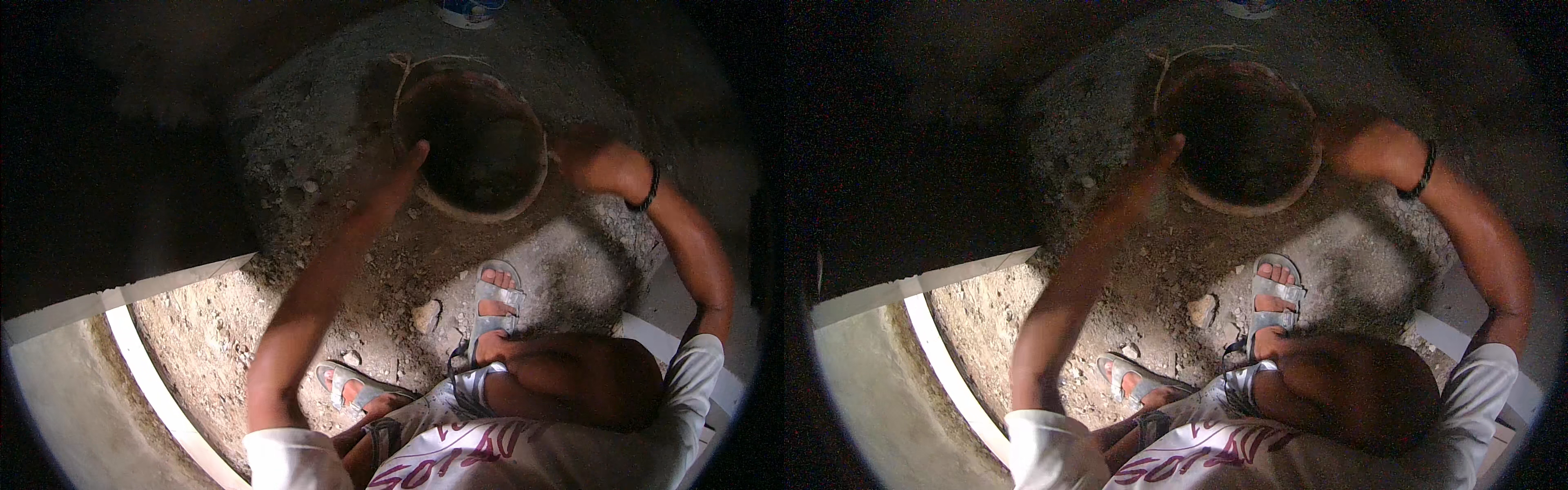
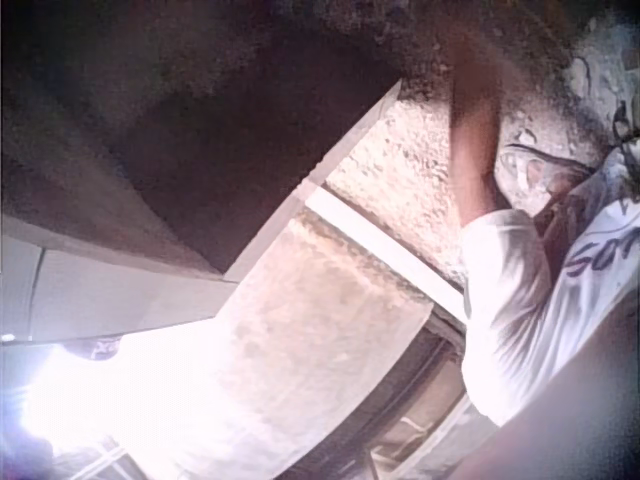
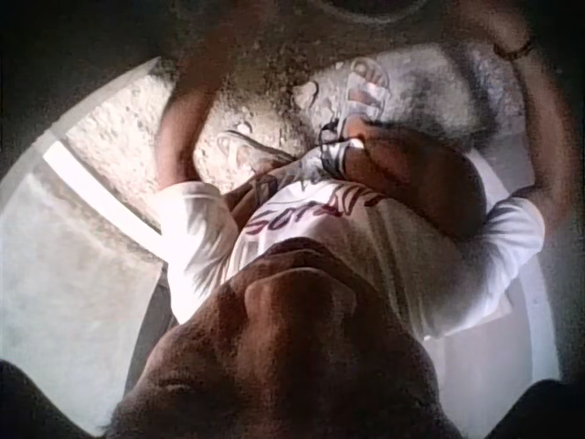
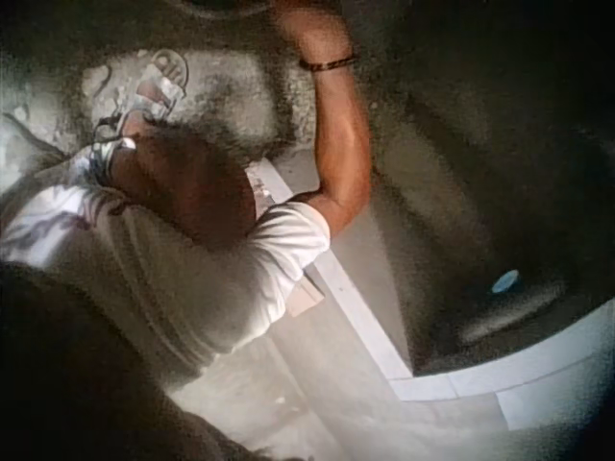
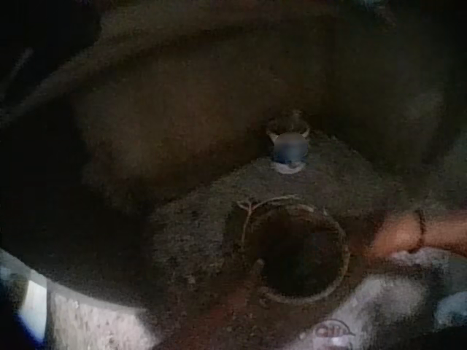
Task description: The person applies plaster to a concrete surface using a trowel, scooping material from a bucket on the ground as they work along the bottom edge of a wall.
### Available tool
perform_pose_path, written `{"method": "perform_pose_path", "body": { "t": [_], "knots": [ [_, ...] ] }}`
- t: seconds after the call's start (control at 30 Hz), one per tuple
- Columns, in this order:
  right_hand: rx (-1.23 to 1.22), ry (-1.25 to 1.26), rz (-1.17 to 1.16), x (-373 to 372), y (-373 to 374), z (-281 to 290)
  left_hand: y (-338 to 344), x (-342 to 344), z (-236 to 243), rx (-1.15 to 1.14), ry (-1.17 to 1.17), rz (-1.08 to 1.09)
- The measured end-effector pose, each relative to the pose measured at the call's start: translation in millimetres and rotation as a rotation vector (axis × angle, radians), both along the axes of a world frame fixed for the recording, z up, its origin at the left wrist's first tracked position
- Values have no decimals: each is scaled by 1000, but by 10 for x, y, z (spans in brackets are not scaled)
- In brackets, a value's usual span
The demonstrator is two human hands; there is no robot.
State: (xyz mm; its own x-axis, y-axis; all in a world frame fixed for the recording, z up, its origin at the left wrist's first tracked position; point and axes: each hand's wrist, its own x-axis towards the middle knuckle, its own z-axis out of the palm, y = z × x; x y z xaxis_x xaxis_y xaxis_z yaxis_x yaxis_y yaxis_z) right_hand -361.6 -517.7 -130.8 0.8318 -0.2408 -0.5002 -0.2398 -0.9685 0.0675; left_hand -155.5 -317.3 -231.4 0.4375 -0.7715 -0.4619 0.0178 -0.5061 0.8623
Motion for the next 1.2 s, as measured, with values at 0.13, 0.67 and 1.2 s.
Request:
{"method": "perform_pose_path", "body": {
  "t": [0.13,0.67,1.2],
  "knots": [
    [48,9,-151,84,-14,45,-297,-338,-368,-431,-82,264],
    [524,39,-221,-556,231,-217,-331,-795,-276,-581,-417,230],
    [1663,-403,-1169,-757,602,-444,-378,-567,-161,-306,-111,69]
  ]
}}
